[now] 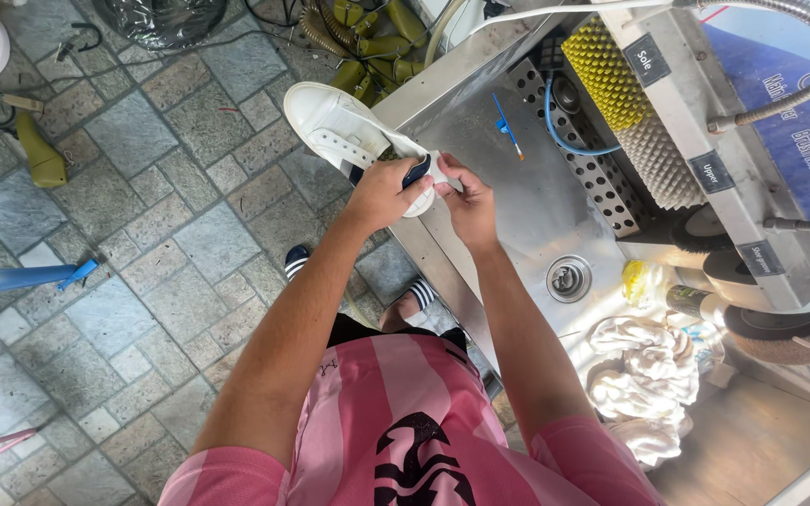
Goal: The person cleans a white sneaker by first scrubbing it with a white sponge, then spraying it with a blue handheld spray gun, and finally wiping it with a white cloth. The person handles the shoe and cleaning tools over a stainless steel sink.
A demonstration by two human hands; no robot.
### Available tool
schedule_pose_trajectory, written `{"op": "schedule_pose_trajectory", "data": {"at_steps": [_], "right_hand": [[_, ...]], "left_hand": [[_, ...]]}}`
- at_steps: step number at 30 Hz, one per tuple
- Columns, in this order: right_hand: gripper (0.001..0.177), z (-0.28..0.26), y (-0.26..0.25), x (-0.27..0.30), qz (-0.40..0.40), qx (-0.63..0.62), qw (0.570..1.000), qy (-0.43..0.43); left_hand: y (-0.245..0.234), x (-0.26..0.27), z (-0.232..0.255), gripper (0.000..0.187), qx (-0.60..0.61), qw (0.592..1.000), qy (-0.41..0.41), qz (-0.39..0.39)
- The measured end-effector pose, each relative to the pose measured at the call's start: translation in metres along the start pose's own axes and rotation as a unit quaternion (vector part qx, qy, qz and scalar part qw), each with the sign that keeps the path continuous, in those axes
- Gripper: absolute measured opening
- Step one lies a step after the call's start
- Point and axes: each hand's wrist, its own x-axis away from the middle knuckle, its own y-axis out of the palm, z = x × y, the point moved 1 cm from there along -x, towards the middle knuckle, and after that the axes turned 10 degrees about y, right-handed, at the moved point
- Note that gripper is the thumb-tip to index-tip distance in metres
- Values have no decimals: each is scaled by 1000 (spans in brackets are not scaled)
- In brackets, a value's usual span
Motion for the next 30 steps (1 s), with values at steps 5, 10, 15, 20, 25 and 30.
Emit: {"op": "schedule_pose_trajectory", "data": {"at_steps": [5, 10, 15, 20, 25, 30], "right_hand": [[31, 2, 14, 41, 74, -97, 992, 37], [24, 0, 25, 65, 102, -99, 989, 37], [15, 8, 25, 47, 135, -120, 981, 75], [12, 17, 15, 15, 155, -131, 973, 115], [14, 14, 21, 18, 180, -110, 971, 110], [14, 5, 38, 65, 176, -109, 976, 66]], "left_hand": [[3, -3, -3, 33, -25, 1000, 12, -4], [1, -6, -3, 33, -21, 999, 5, -29], [-3, -3, -4, 37, 15, 998, -21, -49], [-1, -5, -9, 39, 6, 998, 47, -34], [1, -4, -11, 35, 7, 999, 34, -38], [4, -5, -5, 32, -4, 999, 24, -33]]}}
